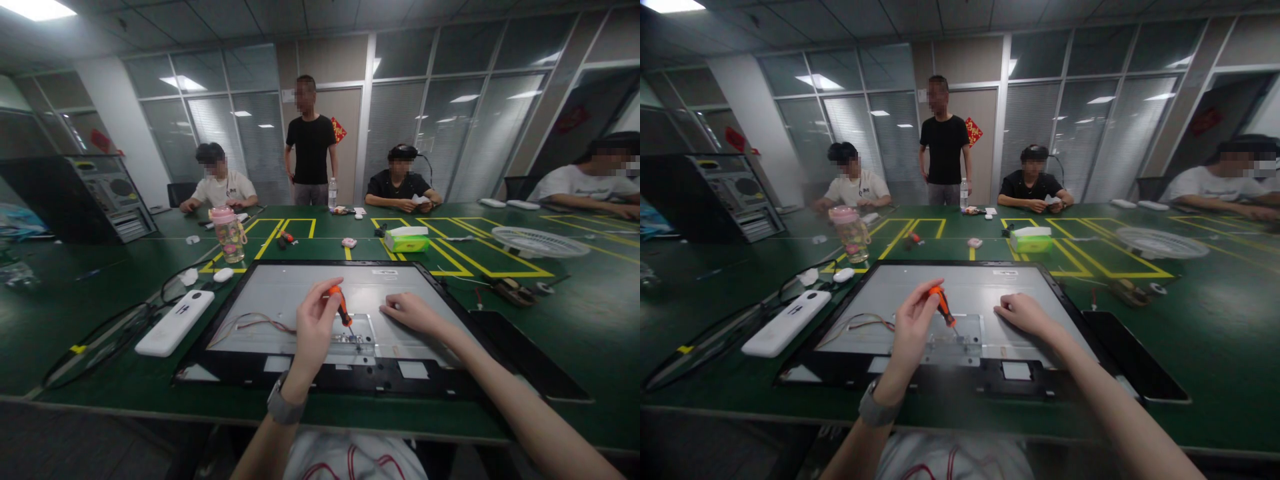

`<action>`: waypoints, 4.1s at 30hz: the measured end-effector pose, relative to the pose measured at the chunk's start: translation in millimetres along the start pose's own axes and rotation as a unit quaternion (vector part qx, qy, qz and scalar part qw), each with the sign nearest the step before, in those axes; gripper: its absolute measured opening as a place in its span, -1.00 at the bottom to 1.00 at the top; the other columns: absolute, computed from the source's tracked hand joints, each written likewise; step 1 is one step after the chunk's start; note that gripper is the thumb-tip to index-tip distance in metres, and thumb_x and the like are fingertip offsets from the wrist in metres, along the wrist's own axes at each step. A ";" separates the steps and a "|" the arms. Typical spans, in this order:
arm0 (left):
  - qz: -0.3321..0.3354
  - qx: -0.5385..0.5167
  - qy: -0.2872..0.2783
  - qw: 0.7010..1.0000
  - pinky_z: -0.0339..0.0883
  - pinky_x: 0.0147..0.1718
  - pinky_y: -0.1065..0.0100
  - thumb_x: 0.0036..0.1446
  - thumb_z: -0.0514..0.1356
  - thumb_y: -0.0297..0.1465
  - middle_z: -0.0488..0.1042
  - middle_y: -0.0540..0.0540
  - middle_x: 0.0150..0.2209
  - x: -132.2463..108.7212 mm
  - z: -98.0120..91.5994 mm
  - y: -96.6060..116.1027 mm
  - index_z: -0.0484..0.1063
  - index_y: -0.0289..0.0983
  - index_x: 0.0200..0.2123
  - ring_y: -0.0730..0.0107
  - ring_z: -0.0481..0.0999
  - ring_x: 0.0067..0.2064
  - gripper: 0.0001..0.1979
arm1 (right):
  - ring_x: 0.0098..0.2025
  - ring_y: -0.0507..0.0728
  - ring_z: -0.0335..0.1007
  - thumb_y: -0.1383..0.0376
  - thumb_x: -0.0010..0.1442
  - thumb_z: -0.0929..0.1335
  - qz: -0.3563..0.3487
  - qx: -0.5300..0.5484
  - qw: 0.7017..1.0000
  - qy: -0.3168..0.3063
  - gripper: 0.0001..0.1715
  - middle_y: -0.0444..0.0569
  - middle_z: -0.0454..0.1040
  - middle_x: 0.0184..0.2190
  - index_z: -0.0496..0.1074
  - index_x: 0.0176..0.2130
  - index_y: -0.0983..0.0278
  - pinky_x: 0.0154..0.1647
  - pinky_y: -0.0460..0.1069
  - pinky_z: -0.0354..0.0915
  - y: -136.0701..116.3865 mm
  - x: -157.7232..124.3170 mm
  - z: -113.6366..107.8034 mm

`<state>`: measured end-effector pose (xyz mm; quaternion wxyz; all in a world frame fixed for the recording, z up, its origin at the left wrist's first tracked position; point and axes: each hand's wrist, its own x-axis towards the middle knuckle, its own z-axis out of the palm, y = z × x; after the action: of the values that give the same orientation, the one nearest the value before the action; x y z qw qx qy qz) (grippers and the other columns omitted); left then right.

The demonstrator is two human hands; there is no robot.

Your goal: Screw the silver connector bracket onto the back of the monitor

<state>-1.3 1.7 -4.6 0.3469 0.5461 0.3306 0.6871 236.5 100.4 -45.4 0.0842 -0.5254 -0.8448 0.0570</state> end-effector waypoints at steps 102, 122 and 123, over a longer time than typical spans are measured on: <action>0.023 0.035 0.043 0.998 0.40 -0.22 0.40 0.15 0.26 -0.31 0.49 -0.08 -0.24 -0.3 2.3 2.1 0.57 -0.25 -0.20 0.44 0.51 -0.28 -0.82 | -0.38 0.15 0.42 0.15 0.32 0.24 0.004 0.006 1.000 -0.005 -0.61 0.02 0.54 -0.47 0.45 -0.44 0.26 -0.41 -0.05 0.03 -3.8 -2.3 -4.5; 0.028 0.025 0.016 0.999 0.39 -0.23 0.40 0.15 0.25 -0.31 0.46 -0.09 -0.22 -0.5 1.1 3.0 0.58 -0.25 -0.18 0.42 0.48 -0.27 -0.79 | -0.41 0.14 0.39 0.13 0.30 0.24 0.002 0.008 1.000 -0.002 -0.61 0.01 0.52 -0.50 0.45 -0.45 0.27 -0.43 -0.06 0.01 0.4 0.1 -0.1; 0.029 0.028 0.018 0.999 0.39 -0.20 0.40 0.17 0.23 -0.32 0.46 -0.10 -0.19 -0.2 1.0 3.1 0.58 -0.25 -0.17 0.41 0.48 -0.25 -0.79 | -0.41 0.14 0.39 0.13 0.30 0.24 0.002 0.007 1.000 -0.002 -0.60 0.01 0.52 -0.50 0.45 -0.45 0.27 -0.43 -0.05 0.01 0.5 0.2 -0.1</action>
<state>-0.6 -0.1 -1.9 0.3049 0.5528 0.3399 0.6971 236.9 100.8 -45.3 0.0863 -0.5261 -0.8436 0.0641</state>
